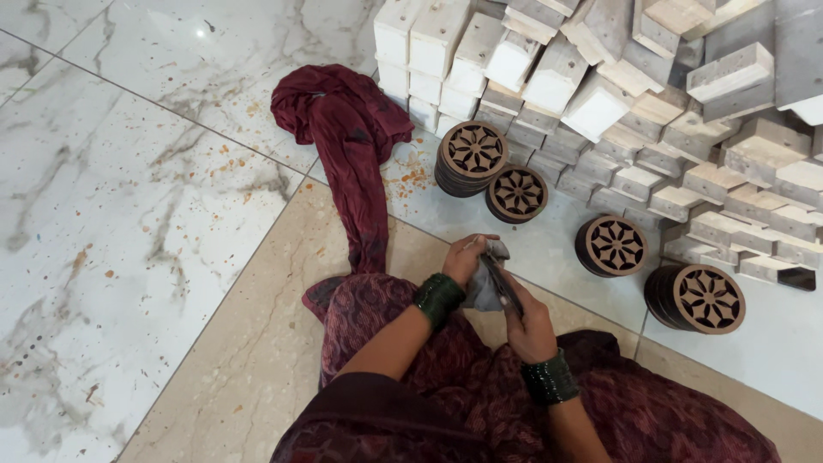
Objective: The person sits on the floor and wipes carved round wooden decorations one at a time with a cloth, turning each piece to clean its surface, then sets it back with the others.
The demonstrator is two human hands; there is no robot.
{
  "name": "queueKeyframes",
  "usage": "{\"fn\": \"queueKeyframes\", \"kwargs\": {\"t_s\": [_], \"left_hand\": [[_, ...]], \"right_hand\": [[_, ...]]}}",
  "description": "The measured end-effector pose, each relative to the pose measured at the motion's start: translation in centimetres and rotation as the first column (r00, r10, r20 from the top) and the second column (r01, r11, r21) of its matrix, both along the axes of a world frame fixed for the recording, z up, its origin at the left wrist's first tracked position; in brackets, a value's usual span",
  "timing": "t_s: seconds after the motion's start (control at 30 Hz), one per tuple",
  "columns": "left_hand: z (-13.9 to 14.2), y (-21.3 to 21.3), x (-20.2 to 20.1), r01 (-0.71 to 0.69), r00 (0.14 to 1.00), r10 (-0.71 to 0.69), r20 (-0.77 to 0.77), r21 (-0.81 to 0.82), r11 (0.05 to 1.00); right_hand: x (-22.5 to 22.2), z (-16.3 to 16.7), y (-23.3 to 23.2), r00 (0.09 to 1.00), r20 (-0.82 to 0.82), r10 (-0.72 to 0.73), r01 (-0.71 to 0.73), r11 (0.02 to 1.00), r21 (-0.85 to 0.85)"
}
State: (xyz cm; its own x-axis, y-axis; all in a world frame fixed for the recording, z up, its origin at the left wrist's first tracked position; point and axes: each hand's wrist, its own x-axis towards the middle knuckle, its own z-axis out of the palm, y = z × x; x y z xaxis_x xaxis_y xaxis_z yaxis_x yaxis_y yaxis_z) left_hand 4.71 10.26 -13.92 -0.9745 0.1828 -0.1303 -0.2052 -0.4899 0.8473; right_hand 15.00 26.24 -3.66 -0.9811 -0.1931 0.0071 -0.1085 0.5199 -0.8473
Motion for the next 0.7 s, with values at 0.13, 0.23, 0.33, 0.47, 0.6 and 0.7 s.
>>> {"fn": "queueKeyframes", "kwargs": {"t_s": [0.13,0.23,0.33,0.47,0.6,0.7], "left_hand": [[1.2,1.8,3.2,-0.231,0.916,0.020,-0.400,-0.487,0.842],[1.3,1.9,3.9,-0.166,0.919,-0.075,-0.388,-0.552,0.817],[0.8,1.4,2.5,-0.136,0.962,0.039,-0.271,-0.345,0.929],[0.5,0.3,0.3,-0.093,0.995,0.093,-0.047,-0.014,0.996],[1.6,0.3,1.7,-0.137,0.983,0.116,-0.141,-0.149,0.979],[3.4,0.8,3.6,-0.132,0.958,0.042,-0.282,-0.308,0.942]], "right_hand": [[-0.6,-2.5,0.0,0.990,-0.140,-0.007,0.020,0.995,0.094],[-0.6,-3.2,0.2,0.987,-0.162,0.016,-0.004,0.997,0.071],[0.1,-2.1,0.8,0.990,-0.138,0.037,-0.042,0.999,-0.034],[0.2,-0.3,0.6,0.999,0.040,-0.021,0.031,0.966,-0.258],[-0.5,-0.7,-0.1,0.999,0.007,-0.044,0.045,0.973,-0.224],[-0.3,-1.7,-0.3,0.999,-0.002,-0.039,0.039,0.993,-0.115]]}}
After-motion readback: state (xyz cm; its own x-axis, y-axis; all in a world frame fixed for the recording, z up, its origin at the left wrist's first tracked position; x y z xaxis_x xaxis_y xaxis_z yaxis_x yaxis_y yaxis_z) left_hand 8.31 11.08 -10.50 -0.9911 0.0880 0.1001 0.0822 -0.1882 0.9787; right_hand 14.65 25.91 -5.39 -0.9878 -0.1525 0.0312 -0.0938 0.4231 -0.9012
